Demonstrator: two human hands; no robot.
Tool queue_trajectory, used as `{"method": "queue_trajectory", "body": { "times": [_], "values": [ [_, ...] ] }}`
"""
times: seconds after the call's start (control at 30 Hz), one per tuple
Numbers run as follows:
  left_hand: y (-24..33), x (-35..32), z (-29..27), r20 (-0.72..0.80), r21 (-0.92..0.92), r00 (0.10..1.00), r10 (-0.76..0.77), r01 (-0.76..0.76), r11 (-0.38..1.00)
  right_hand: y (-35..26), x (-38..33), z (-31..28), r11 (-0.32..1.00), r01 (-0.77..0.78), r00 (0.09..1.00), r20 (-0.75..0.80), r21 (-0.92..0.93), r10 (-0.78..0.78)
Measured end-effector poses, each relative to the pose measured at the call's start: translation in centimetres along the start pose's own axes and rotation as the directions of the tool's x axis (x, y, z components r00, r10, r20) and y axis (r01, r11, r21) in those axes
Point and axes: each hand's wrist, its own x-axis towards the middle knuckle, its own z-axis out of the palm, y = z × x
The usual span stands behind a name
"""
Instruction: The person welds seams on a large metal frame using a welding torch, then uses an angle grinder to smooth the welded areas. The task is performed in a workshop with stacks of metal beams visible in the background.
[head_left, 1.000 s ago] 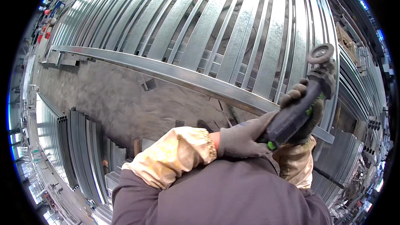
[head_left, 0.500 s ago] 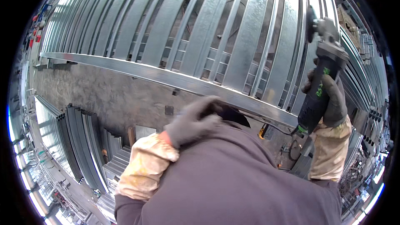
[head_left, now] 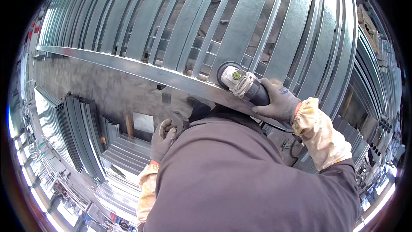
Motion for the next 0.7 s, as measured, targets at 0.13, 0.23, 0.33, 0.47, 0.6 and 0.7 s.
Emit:
{"method": "queue_trajectory", "body": {
  "times": [0.13,0.23,0.33,0.47,0.6,0.7],
  "values": [
    [-0.1,-0.5,-0.5,-0.07,0.019,0.997,0.016,-0.014,1.0,-0.5,0.4,0.1,0.994,0.003,1.0,-0.005,-0.112,-0.003],
    [-1.5,-0.7,-1.3,-0.094,-0.05,0.995,-0.027,0.022,0.999,-1.6,0.9,0.1,0.984,0.016,1.0,-0.003,-0.177,-0.016],
    [-1.5,-0.7,-1.0,-0.112,-0.034,0.994,-0.011,0.007,0.999,-2.4,1.3,0.1,0.969,0.039,0.999,-0.01,-0.242,-0.043],
    [-2.5,-0.3,-0.3,-0.09,-0.085,0.996,-0.005,-0.003,0.996,-4.2,2.2,-0.5,0.963,-0.015,0.998,0.053,-0.27,0.031],
    [-3.9,0.2,0.2,-0.073,-0.135,0.997,-0.017,0.007,0.991,-5.2,2.6,-0.4,0.953,0.009,0.999,0.039,-0.302,0.003],
    [-3.8,1.4,-0.9,-0.045,-0.141,0.999,-0.025,0.018,0.99,-4.4,1.6,-0.6,0.942,0.025,1.0,0.018,-0.334,-0.02]
  ]
}}
